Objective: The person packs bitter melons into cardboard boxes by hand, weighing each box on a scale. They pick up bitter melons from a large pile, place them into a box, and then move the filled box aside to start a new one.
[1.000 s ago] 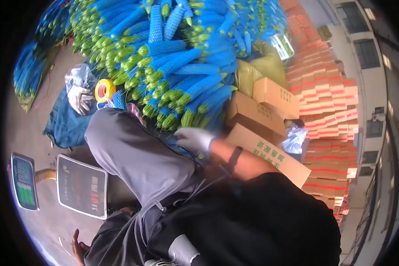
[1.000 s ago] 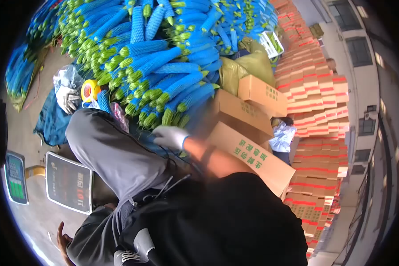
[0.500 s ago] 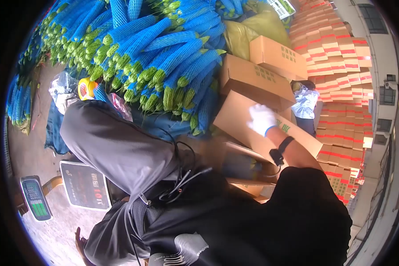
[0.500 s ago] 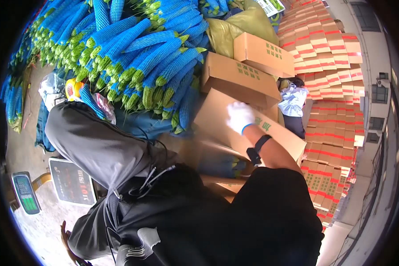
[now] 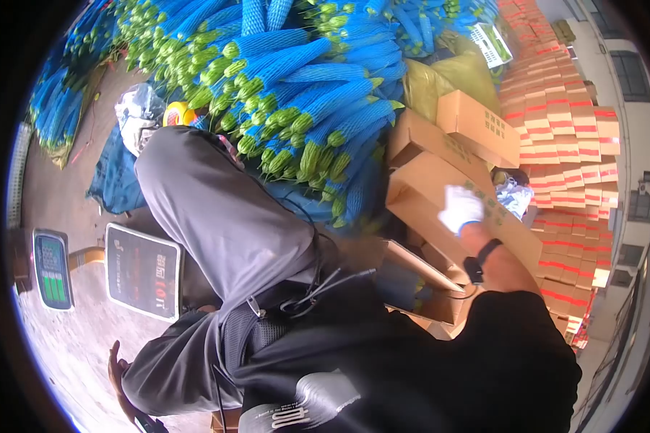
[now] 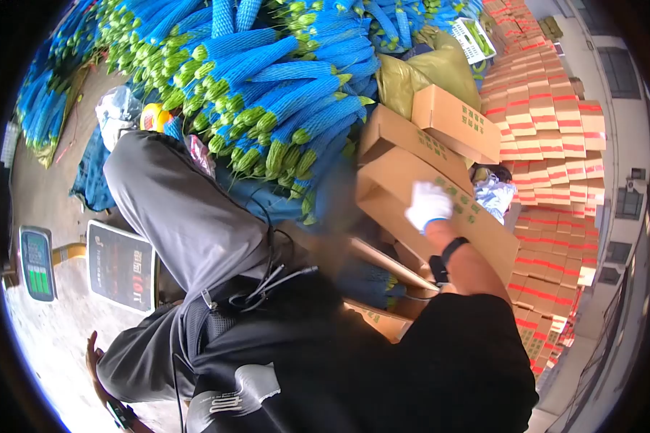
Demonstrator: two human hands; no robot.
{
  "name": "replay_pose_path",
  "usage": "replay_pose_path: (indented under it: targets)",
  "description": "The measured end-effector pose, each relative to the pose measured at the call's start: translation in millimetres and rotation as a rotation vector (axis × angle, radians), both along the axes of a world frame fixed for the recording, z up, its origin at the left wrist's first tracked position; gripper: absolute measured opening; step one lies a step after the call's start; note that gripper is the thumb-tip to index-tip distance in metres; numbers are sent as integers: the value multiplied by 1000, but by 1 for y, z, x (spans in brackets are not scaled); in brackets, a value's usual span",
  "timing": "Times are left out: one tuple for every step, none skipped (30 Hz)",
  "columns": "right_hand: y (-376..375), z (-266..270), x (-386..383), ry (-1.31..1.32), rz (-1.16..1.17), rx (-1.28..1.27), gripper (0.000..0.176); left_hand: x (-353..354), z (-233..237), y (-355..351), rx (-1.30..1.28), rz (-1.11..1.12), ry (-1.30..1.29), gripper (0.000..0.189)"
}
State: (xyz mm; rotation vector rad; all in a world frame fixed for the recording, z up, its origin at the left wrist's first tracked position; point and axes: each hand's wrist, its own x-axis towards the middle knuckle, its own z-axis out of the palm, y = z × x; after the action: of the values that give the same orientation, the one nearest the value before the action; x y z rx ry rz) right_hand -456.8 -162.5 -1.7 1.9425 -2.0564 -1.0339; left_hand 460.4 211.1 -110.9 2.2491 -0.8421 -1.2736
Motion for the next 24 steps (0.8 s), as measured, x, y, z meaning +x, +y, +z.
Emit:
replay_pose_path:
  targets:
    - [2, 21, -19, 7, -85, -4, 32, 1, -4, 3, -8, 11, 9, 42]
    - [0, 52, -15, 91, -273, 56, 30, 2, -7, 5, -18, 21, 13, 42]
    - [10, 55, -55, 159, -302, 6, 31, 5, -9, 8, -29, 27, 21, 42]
    - [18, 68, -79, 203, -268, -17, 31, 9, -11, 10, -39, 28, 30, 42]
    - [11, 82, -96, 259, -257, -70, 30, 9, -14, 9, -54, 39, 35, 42]
    - [5, 96, -114, 314, -249, -122, 29, 10, -15, 9, -67, 43, 38, 42]
    - [-1, 112, -122, 223, -269, -210, 27, 12, -14, 11, -74, 46, 42, 42]
    - [-15, 127, -116, 203, -200, -201, 29, 18, -17, 11, -90, 47, 50, 42]
    - [-27, 145, -111, 195, -144, -191, 30, 25, -18, 9, -105, 43, 68, 42]
    - [-40, 160, -107, 146, -104, -227, 33, 31, -23, 3, -134, 29, 92, 43]
    - [-55, 170, -103, 90, -54, -273, 37, 36, -27, -3, -166, 12, 110, 43]
    - [-70, 180, -113, 54, 70, -365, 42, 42, -31, -9, -215, -22, 112, 43]
    - [-94, 181, -123, -2, 211, -446, 48, 39, -32, -9, -327, -308, -213, 45]
    - [-120, 191, -107, -84, 302, -521, 48, 10, -3, -31, -248, -131, -153, 45]
    - [-151, 202, -87, -189, 400, -587, 47, -22, 28, -55, -185, 67, -92, 45]
    - [-175, 209, -42, -219, 524, -640, 44, -55, 60, -79, -139, 271, -40, 47]
    - [-197, 221, 5, -242, 639, -703, 41, -58, 70, -89, -219, 24, -250, 46]
    - [-222, 230, 53, -316, 760, -720, 39, -76, 77, -103, -358, 87, -272, 46]
    - [-240, 239, 103, -374, 869, -742, 37, -103, 93, -123, -480, 99, -306, 46]
    - [-238, 251, 175, -470, 909, -703, 36, -144, 135, -148, -602, 67, -308, 44]
    - [-230, 259, 253, -559, 948, -664, 35, -166, 149, -161, -738, -83, -462, 47]
    - [-238, 261, 307, -533, 1180, -706, 34, -189, 174, -175, -870, -273, -663, 53]
    - [-240, 262, 360, -498, 1411, -745, 32, -212, 194, -186, -933, -319, -740, 55]
    - [-215, 260, 425, -672, 1445, -631, 31, -224, 204, -195, -1043, -411, -861, 55]
